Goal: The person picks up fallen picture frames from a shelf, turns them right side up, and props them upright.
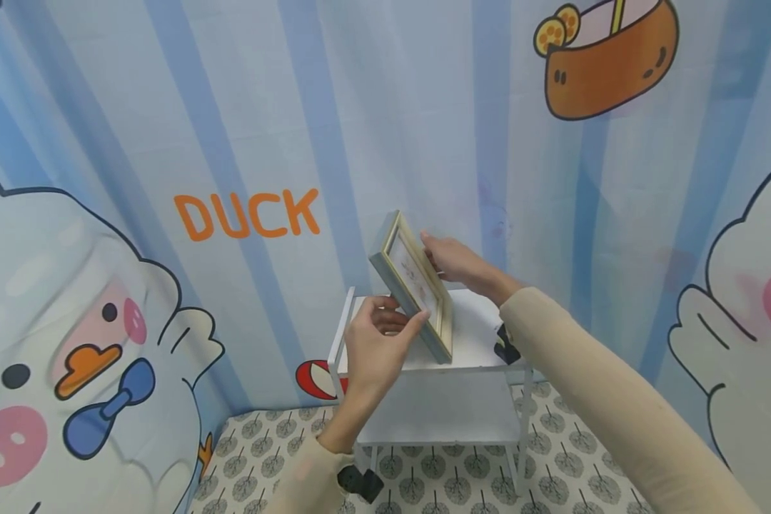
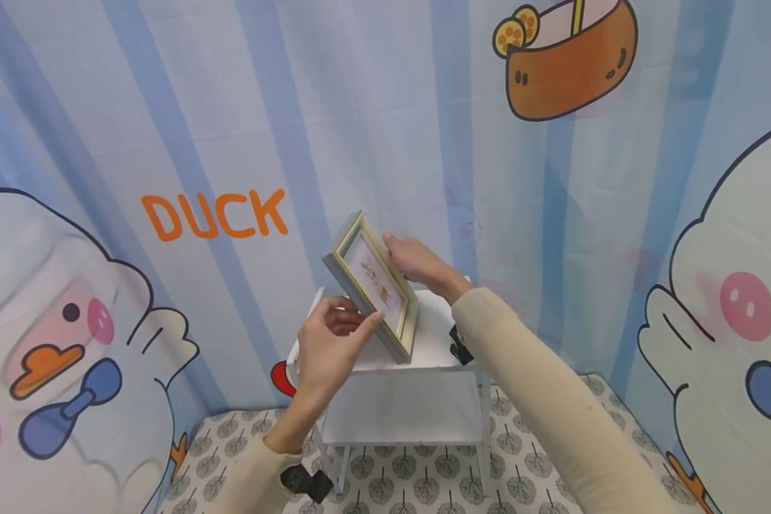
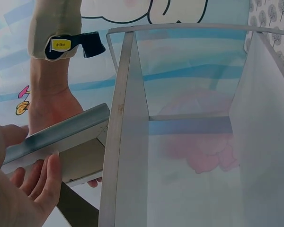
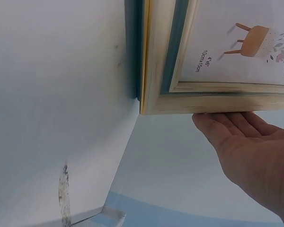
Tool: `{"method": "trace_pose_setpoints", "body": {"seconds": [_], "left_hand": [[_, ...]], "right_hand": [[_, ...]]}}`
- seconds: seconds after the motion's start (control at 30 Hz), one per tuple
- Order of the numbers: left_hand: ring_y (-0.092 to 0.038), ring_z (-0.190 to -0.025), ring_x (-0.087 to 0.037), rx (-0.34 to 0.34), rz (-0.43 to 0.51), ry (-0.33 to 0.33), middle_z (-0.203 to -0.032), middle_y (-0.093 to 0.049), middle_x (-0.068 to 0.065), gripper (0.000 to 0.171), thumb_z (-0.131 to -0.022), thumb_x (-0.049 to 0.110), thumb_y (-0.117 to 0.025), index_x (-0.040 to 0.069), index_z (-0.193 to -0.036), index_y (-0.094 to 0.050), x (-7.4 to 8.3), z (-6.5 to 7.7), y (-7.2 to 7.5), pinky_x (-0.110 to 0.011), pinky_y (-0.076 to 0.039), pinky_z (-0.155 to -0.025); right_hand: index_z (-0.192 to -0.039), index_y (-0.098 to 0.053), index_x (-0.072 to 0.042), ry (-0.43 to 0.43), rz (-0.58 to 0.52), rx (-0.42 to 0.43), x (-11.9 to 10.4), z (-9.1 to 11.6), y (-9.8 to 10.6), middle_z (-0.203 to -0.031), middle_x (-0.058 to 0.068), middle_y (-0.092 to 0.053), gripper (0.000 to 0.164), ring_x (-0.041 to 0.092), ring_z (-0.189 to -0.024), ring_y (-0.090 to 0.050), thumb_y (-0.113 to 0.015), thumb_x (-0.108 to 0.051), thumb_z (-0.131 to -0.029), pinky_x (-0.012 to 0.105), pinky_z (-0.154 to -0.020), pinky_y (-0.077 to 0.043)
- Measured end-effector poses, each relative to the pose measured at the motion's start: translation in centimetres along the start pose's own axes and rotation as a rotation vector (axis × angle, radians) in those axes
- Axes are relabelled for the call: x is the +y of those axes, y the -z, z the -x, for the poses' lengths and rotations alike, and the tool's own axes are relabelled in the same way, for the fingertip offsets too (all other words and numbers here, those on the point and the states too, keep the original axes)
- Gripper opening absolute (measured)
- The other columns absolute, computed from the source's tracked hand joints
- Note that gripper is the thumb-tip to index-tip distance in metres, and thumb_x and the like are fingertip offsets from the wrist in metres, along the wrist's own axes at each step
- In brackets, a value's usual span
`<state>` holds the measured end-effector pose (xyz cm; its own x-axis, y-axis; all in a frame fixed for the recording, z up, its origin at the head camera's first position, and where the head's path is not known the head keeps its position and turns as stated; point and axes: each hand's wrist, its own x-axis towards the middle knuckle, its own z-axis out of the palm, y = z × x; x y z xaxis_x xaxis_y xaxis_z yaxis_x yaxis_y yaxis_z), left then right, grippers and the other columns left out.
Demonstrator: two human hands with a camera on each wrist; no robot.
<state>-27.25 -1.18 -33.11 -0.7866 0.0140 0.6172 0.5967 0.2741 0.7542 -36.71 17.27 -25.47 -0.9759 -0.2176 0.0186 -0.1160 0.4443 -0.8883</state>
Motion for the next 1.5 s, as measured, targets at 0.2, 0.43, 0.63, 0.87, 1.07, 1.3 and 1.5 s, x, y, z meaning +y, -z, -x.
{"method": "trace_pose_setpoints", "body": {"seconds": [0.2, 0.43, 0.63, 0.87, 1.07, 1.3, 1.5], "left_hand": [[-0.075, -0.082, -0.017, 0.015, -0.025, 0.000, -0.089, -0.078, -0.010, 0.030, -0.091, 0.020, -0.083, 0.006, -0.111, -0.066, -0.4, -0.3, 0.2, -0.030, -0.064, -0.077], [-0.076, -0.085, -0.020, 0.015, -0.047, 0.004, -0.091, -0.079, -0.010, 0.029, -0.091, 0.019, -0.083, 0.007, -0.113, -0.069, -0.7, -0.9, 1.2, -0.032, -0.064, -0.077], [-0.078, -0.088, -0.025, 0.012, -0.078, 0.020, -0.094, -0.080, -0.013, 0.033, -0.092, 0.020, -0.083, 0.006, -0.119, -0.070, -0.9, -1.4, 2.3, -0.038, -0.066, -0.078], [-0.078, -0.088, -0.029, -0.003, -0.078, 0.014, -0.095, -0.080, -0.016, 0.033, -0.091, 0.016, -0.082, 0.003, -0.120, -0.072, -0.9, -1.8, 3.0, -0.039, -0.065, -0.076], [-0.079, -0.092, -0.029, -0.033, -0.081, 0.048, -0.098, -0.080, -0.016, 0.034, -0.092, 0.018, -0.082, 0.004, -0.121, -0.072, -0.9, -2.2, 3.6, -0.041, -0.066, -0.080], [-0.079, -0.097, -0.031, -0.065, -0.085, 0.109, -0.103, -0.081, -0.016, 0.040, -0.091, 0.020, -0.082, 0.004, -0.127, -0.071, -1.3, -2.9, 4.4, -0.044, -0.066, -0.085], [-0.077, -0.103, -0.032, -0.119, -0.075, 0.141, -0.111, -0.079, -0.018, 0.045, -0.093, 0.020, -0.080, 0.004, -0.134, -0.069, -2.0, -3.8, 5.2, -0.046, -0.064, -0.091]], "right_hand": [[-0.146, -0.053, -0.001, 0.011, 0.014, 0.002, 0.1, 0.1, 0.1, -0.151, 0.020, -0.056, 0.065, 0.035, -0.148, -0.051, -0.022, -0.049, -0.115, 0.051, -0.128, -0.037], [-0.159, -0.040, -0.001, 0.028, 0.028, -0.016, 0.2, 0.6, 0.5, -0.162, 0.021, -0.047, 0.066, 0.038, -0.151, -0.046, -0.023, -0.047, -0.116, 0.053, -0.129, -0.034], [-0.161, -0.032, 0.004, 0.024, 0.066, -0.039, 0.0, 1.4, 0.9, -0.165, 0.025, -0.041, 0.065, 0.043, -0.153, -0.042, -0.025, -0.042, -0.116, 0.055, -0.128, -0.035], [-0.156, -0.037, 0.008, -0.014, 0.142, -0.018, -0.1, 2.0, 1.1, -0.157, 0.028, -0.047, 0.058, 0.042, -0.147, -0.048, -0.036, -0.031, -0.114, 0.054, -0.124, -0.042], [-0.155, -0.039, 0.007, 0.000, 0.179, 0.004, 0.2, 2.1, 1.2, -0.154, 0.028, -0.050, 0.051, 0.042, -0.143, -0.053, -0.043, -0.016, -0.110, 0.051, -0.119, -0.049], [-0.161, -0.034, 0.003, 0.004, 0.097, -0.033, 0.7, 2.5, 1.7, -0.160, 0.028, -0.045, 0.052, 0.043, -0.148, -0.048, -0.043, -0.014, -0.113, 0.052, -0.122, -0.045], [-0.157, -0.042, 0.002, 0.015, 0.099, -0.047, 1.0, 3.1, 2.4, -0.158, 0.026, -0.050, 0.049, 0.042, -0.146, -0.051, -0.049, -0.016, -0.112, 0.053, -0.120, -0.047]]}}
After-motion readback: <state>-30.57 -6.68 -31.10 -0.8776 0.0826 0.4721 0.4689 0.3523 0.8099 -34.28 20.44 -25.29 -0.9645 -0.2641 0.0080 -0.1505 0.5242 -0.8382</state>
